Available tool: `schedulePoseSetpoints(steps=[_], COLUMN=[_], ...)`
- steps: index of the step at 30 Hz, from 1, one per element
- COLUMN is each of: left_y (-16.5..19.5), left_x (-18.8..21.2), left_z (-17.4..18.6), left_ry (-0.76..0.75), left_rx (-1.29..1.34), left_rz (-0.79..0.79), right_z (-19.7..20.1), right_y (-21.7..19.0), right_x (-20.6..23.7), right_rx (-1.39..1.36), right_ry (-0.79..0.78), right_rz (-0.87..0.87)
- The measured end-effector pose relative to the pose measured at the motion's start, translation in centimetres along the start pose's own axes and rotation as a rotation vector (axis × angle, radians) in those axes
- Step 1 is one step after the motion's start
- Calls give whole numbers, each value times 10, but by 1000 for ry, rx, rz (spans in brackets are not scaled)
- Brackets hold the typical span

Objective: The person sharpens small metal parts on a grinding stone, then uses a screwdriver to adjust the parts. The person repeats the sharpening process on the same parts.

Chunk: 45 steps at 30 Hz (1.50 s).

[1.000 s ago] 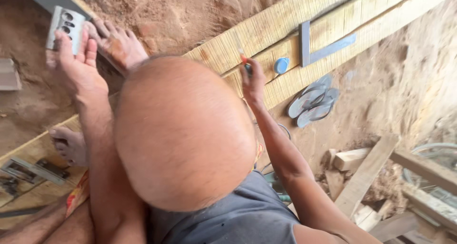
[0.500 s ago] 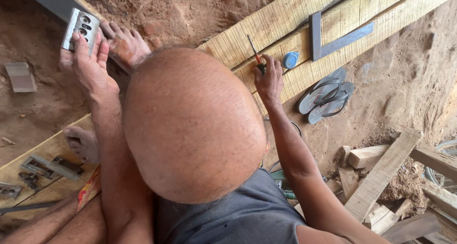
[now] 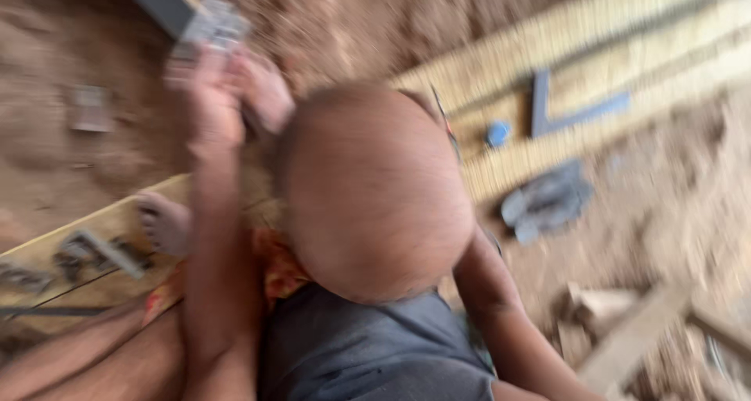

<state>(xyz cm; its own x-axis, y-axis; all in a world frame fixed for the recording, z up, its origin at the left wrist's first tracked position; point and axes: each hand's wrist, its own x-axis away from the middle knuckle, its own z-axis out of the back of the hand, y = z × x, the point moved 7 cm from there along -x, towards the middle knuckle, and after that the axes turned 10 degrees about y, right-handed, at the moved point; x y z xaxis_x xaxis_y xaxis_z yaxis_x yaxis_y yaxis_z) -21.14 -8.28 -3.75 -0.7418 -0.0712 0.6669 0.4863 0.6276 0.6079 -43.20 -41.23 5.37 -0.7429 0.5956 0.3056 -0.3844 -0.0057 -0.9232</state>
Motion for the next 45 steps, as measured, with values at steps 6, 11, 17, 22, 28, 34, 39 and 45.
schedulePoseSetpoints(steps=[6,11,17,22,28,34,39,45], left_y=[13,65,79,84,95,113,129,126], left_x=[44,54,48,47,64,84,95,98], left_z=[-84,-87,-71,-73,-78,-84,-98,-92], left_ry=[-224,-239,-363,-312,-271,-340,-323,-318], left_rx=[-180,-532,-699,-818,-950,-921,-1002,-882], left_rz=[38,-254,-322,-574,-618,-465,-751,-955], right_z=[-157,-216,-222,-232,-236,-124,-31,-6], right_y=[-56,-62,-63,-75,-74,-70,-52,-41], right_x=[-28,-90,-84,-73,-59,-10,26,34], right_rx=[-486,-540,-514,-577,-695,-346,-139,-30], right_ry=[-349,-454,-503,-506,-574,-517,-380,-347], right_rz=[-232,-180,-112,-100,-212,-294,-383,-419])
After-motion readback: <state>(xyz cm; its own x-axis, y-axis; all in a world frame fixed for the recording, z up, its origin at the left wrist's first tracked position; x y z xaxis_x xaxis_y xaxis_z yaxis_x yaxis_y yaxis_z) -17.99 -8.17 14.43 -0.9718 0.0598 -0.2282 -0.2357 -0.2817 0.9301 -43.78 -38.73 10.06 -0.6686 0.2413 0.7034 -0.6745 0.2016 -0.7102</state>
